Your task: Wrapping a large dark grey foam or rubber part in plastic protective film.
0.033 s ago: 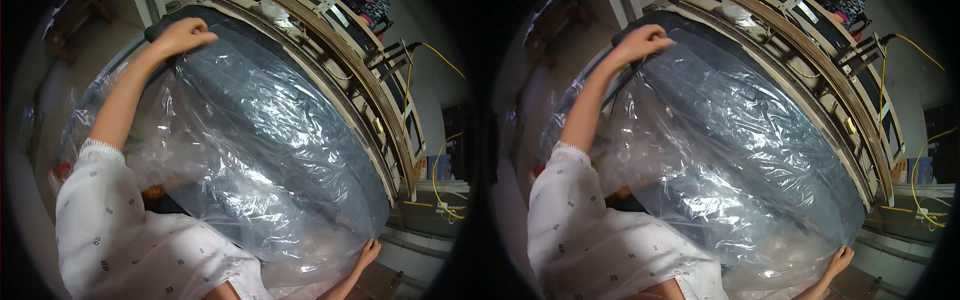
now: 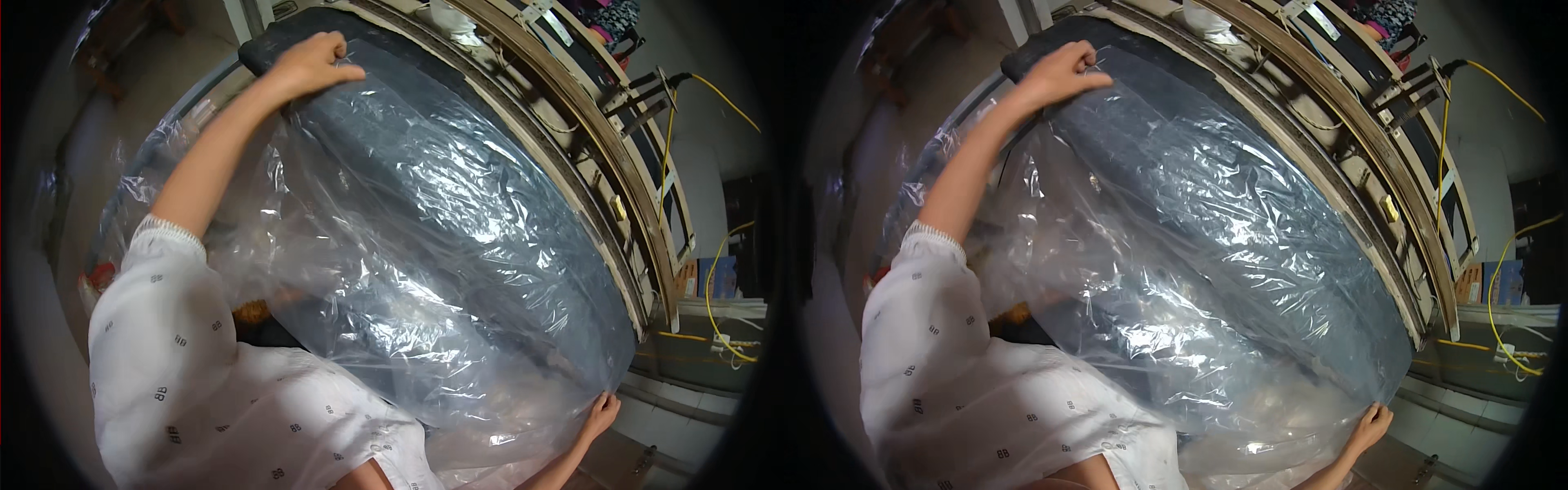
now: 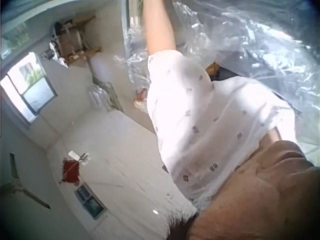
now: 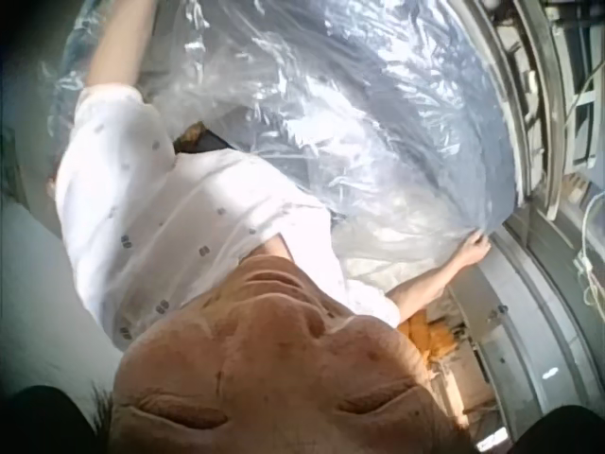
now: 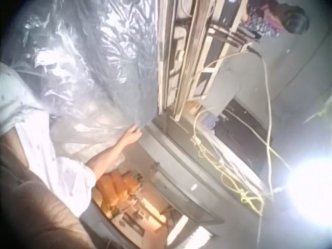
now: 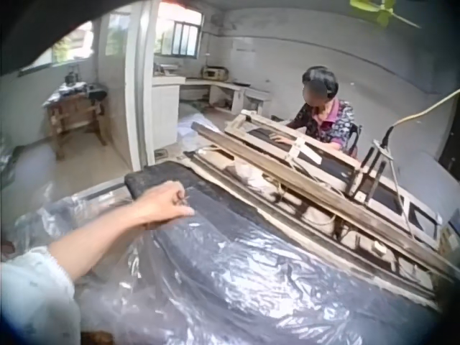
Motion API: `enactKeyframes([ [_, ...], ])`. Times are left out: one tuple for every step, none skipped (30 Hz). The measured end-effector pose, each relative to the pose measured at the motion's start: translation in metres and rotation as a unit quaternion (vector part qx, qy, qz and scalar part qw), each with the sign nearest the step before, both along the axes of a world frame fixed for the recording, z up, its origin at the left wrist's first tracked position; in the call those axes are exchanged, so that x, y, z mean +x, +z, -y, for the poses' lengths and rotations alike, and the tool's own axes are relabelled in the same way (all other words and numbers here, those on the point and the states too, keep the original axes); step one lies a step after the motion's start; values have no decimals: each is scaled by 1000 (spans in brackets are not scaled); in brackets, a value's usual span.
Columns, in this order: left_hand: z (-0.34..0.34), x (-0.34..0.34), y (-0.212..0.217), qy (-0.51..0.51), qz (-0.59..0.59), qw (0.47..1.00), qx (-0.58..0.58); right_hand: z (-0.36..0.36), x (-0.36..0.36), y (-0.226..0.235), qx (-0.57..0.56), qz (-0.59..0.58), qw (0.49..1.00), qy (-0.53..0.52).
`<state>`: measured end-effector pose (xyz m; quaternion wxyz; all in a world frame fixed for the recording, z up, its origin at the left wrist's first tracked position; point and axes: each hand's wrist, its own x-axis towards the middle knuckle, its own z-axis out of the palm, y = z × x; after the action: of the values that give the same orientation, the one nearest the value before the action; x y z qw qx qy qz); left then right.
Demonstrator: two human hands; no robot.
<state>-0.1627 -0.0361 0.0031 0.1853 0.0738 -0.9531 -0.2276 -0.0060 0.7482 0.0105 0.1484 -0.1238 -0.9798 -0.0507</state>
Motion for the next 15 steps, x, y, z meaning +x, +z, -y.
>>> enactKeyframes([
  [-8, -6, -12, 26, -52, 996, -74, 6, 1, 0, 1, 1, 1000, 3],
  [-8, -8, -17, 29, -50, 996, -74, 12, 2, 2, -8, -18, 1000, -1],
  [-10, -8, -14, 20, -49, 998, -41, 16, 5, 4, -16, -39, 999, -9],
  [-11, -8, -14, 12, -46, 999, -8, 17, 7, 6, -17, -37, 999, -9],
  [-8, -8, -15, 12, -44, 999, -9, 16, 9, 7, -38, -57, 998, -11],
  [-6, -8, -16, 5, -44, 999, 0, 16, 10, 9, -59, -77, 995, -13],
  [-3, -7, -16, -1, -43, 999, 9, 16, 11, 8, -60, -76, 995, -12],
  [0, -5, -14, 0, -42, 999, 7, 18, 12, 7, -47, -64, 996, -44],
  [1, -4, -10, -24, -37, 998, 43, 18, 13, 8, -31, -53, 995, -76],
  [2, -4, -8, -48, -31, 995, 78, 16, 15, 6, -31, -53, 995, -75],
  [3, -3, -10, -46, -32, 995, 78, 13, 17, 4, -39, -55, 996, -65],
  [5, -5, -13, -54, -52, 991, 107, 13, 18, 3, -47, -58, 996, -58],
  [6, -7, -16, -63, -71, 986, 136, 13, 20, 4, -47, -60, 995, -59],
  [7, -9, -20, -64, -74, 986, 136, 13, 21, 6, -61, -74, 994, -43],
  [7, -11, -21, -54, -86, 984, 148, 14, 23, 5, -75, -88, 993, -27],
])
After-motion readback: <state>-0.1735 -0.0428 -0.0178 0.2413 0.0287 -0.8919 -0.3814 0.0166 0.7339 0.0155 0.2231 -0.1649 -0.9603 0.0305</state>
